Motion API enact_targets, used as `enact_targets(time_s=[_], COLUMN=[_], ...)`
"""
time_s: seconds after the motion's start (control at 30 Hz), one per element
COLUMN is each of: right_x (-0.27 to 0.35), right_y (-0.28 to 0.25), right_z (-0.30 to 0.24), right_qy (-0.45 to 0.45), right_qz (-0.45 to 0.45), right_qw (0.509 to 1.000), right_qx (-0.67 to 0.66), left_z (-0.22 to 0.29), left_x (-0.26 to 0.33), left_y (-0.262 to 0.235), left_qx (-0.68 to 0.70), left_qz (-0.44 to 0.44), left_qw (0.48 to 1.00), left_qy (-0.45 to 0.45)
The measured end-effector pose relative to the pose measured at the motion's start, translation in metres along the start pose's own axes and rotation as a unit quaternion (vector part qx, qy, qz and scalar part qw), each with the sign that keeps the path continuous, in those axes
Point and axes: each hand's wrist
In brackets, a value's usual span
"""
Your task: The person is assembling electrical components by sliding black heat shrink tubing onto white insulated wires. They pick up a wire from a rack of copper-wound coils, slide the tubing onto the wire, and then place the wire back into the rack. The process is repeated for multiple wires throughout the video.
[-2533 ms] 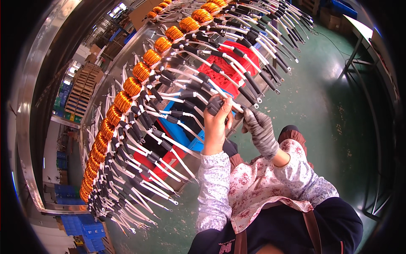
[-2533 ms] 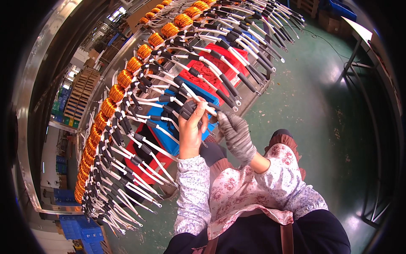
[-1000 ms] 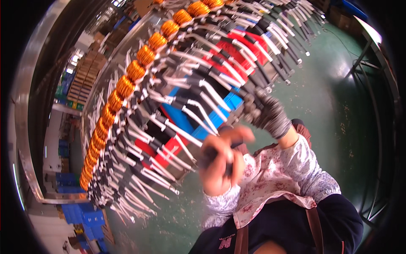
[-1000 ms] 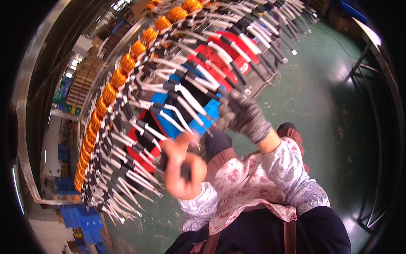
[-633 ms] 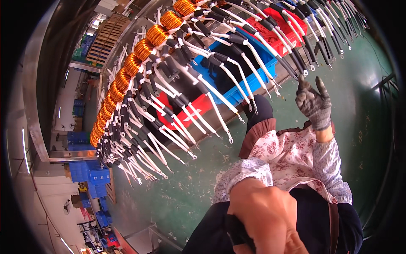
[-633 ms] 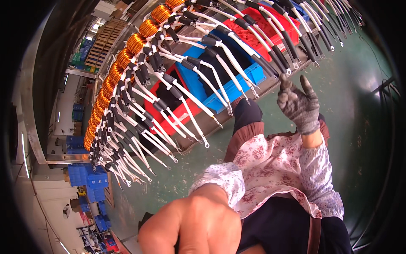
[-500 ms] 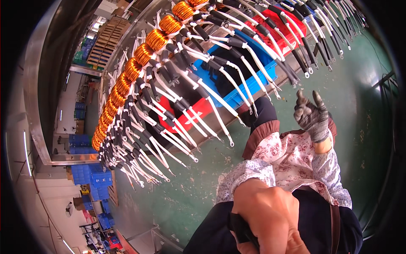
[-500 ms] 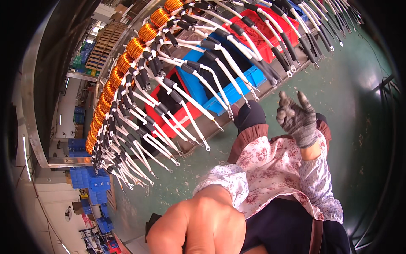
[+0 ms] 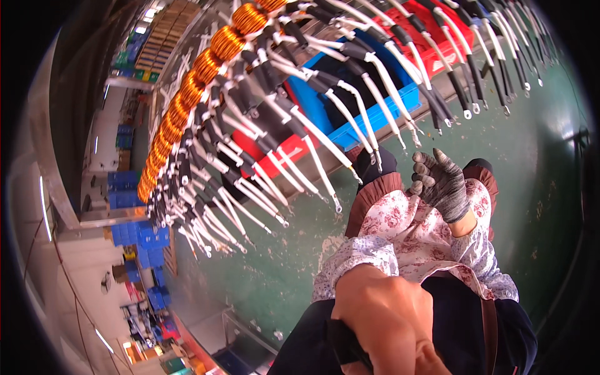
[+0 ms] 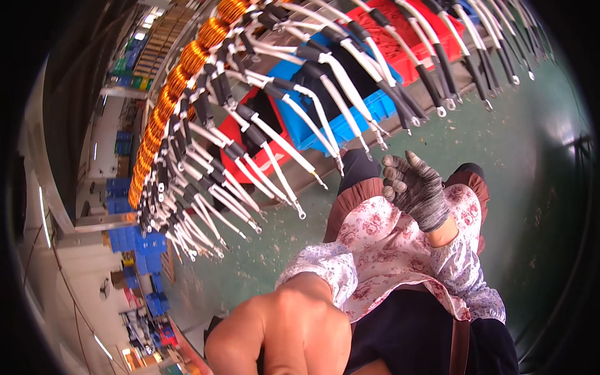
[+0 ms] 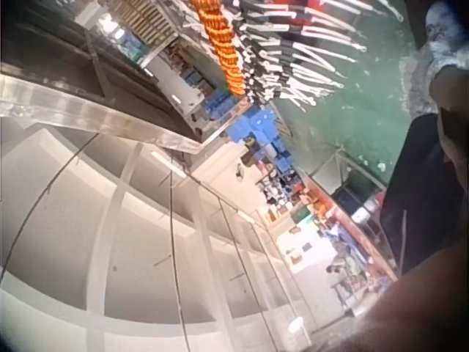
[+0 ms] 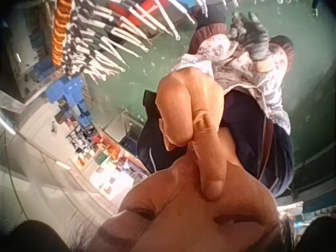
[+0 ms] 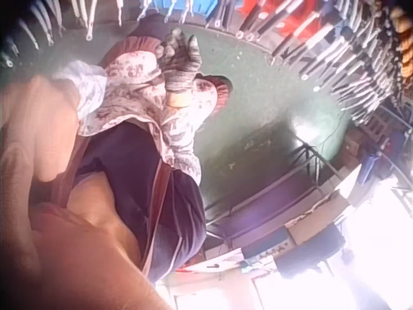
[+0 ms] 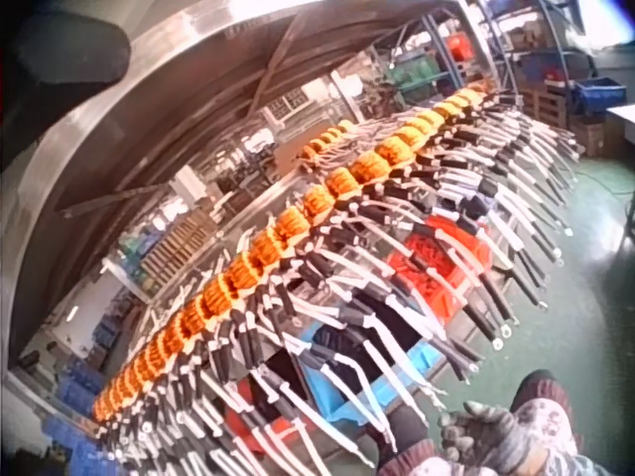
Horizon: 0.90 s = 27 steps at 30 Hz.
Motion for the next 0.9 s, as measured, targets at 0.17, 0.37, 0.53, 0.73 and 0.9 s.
enact_targets(time_s=[0.17, 0.37, 0.53, 0.73, 0.9], right_x=[-0.019, -0.030, -0.027, -0.005, 0.012], right_y=[0.009, 0.015, 0.019, 0.046, 0.083], right_z=[0.018, 0.030, 0.041, 0.058, 0.096], right_qy=[0.090, 0.146, 0.140, -0.073, -0.146], right_qz=[0.014, 0.008, 0.041, -0.009, 0.042], right_qw=[0.996, 0.989, 0.988, 0.925, 0.770], right_qx=[0.005, 0.037, 0.057, 0.373, 0.620], left_z=[0.027, 0.009, 0.016, 0.078, 0.089], left_x=[0.011, 0.041, 0.033, 0.077, 0.142], left_y=[-0.033, 0.006, -0.002, -0.049, -0.098], left_qx=[-0.243, -0.258, -0.176, -0.445, -0.450], left_qz=[-0.331, -0.046, -0.098, 0.291, 0.391], left_qw=[0.888, 0.965, 0.973, 0.841, 0.785], left_qy=[-0.205, 0.022, 0.113, -0.099, -0.170])
Point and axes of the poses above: each hand's wrist, its own x-axis away from the middle knuckle, its own y-axis out of the palm, z = x × y, and after that the axes turned 5 degrees about -x, right-handed
